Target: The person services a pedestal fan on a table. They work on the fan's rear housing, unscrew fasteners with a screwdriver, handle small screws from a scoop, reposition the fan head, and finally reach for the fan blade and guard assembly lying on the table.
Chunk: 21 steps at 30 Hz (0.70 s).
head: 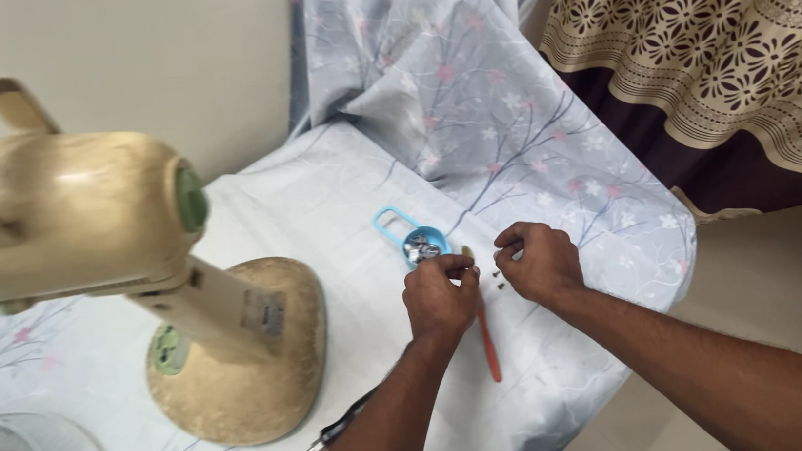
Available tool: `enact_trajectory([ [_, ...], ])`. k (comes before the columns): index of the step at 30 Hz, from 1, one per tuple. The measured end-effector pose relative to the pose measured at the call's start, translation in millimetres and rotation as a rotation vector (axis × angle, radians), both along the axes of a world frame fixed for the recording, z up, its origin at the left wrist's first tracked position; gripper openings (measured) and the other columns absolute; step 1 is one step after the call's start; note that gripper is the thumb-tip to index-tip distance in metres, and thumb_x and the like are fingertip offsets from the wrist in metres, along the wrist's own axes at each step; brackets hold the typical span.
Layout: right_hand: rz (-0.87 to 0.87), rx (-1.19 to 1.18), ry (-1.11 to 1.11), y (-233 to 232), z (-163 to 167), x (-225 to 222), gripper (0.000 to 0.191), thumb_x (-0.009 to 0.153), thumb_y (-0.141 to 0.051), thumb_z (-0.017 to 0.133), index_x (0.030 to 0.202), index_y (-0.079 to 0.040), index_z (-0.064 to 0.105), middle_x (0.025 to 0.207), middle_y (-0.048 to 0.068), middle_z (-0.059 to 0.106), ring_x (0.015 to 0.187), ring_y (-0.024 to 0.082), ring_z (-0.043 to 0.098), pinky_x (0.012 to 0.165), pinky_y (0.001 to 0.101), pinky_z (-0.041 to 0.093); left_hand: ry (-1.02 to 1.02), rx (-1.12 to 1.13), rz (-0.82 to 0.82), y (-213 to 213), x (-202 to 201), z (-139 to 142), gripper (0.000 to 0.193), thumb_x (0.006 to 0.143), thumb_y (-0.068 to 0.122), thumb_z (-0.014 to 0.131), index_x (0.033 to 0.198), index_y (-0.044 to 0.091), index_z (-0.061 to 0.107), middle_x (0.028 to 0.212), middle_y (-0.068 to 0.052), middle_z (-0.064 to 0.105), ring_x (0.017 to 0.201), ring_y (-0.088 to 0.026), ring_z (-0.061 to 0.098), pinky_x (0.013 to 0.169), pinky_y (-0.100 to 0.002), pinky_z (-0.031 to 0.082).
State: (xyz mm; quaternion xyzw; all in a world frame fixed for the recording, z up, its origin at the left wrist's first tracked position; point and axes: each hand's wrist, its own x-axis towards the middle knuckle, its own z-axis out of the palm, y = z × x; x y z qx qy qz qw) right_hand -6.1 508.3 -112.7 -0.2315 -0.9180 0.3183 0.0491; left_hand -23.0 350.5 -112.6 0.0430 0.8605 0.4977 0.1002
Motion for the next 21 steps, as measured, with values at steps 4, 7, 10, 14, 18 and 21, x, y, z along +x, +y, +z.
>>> enact_trajectory([
  [4,0.074,-0.002,-0.084,28,-19,-4,0.02,0.082,-0.019,0.074,0.1,-0.014,0.081,0.097,0.007,0.081,0.092,0.024,0.077,0.087,0.0363,0.06,0.018,-0.058,-0.055,25,-8,-25,0.021,0.084,0.014,0.074,0.104,0.011,0.08,0.099,-0.009,0.079,0.092,-0.025,0.076,0.089,-0.036,0.058],
  [7,0.137,0.004,-0.172,37,-26,-10,0.022,0.079,-0.02,0.078,0.1,-0.014,0.082,0.092,0.006,0.081,0.09,0.023,0.078,0.087,0.035,0.06,-0.009,-0.12,-0.071,40,-12,-40,0.022,0.084,0.012,0.072,0.104,0.013,0.081,0.102,-0.011,0.078,0.095,-0.027,0.075,0.09,-0.037,0.058],
  [10,0.179,-0.014,-0.238,39,-25,-15,0.022,0.077,-0.021,0.08,0.099,-0.014,0.081,0.09,0.005,0.081,0.088,0.021,0.078,0.086,0.0351,0.061,-0.045,-0.166,-0.086,51,-18,-48,0.023,0.085,0.011,0.072,0.107,0.013,0.08,0.104,-0.013,0.077,0.097,-0.029,0.074,0.091,-0.039,0.058],
  [14,0.228,0.0,-0.29,40,-21,-21,0.021,0.076,-0.021,0.081,0.096,-0.015,0.082,0.09,0.005,0.08,0.086,0.022,0.077,0.083,0.0368,0.061,-0.126,-0.233,-0.105,60,-25,-49,0.021,0.087,0.015,0.072,0.107,0.012,0.078,0.104,-0.013,0.077,0.099,-0.031,0.074,0.091,-0.04,0.058],
  [18,0.246,0.02,-0.31,41,-20,-26,0.018,0.077,-0.021,0.081,0.094,-0.015,0.083,0.087,0.006,0.08,0.084,0.023,0.077,0.082,0.0379,0.061,-0.099,-0.223,-0.112,62,-24,-47,0.023,0.084,0.012,0.073,0.107,0.011,0.079,0.106,-0.013,0.077,0.1,-0.031,0.074,0.091,-0.04,0.058],
  [21,0.259,-0.004,-0.286,42,-21,-27,0.017,0.077,-0.02,0.08,0.093,-0.014,0.083,0.086,0.006,0.081,0.083,0.023,0.078,0.081,0.0381,0.061,-0.089,-0.238,-0.118,63,-24,-47,0.024,0.084,0.012,0.073,0.107,0.011,0.079,0.107,-0.013,0.076,0.1,-0.031,0.074,0.091,-0.039,0.058],
])
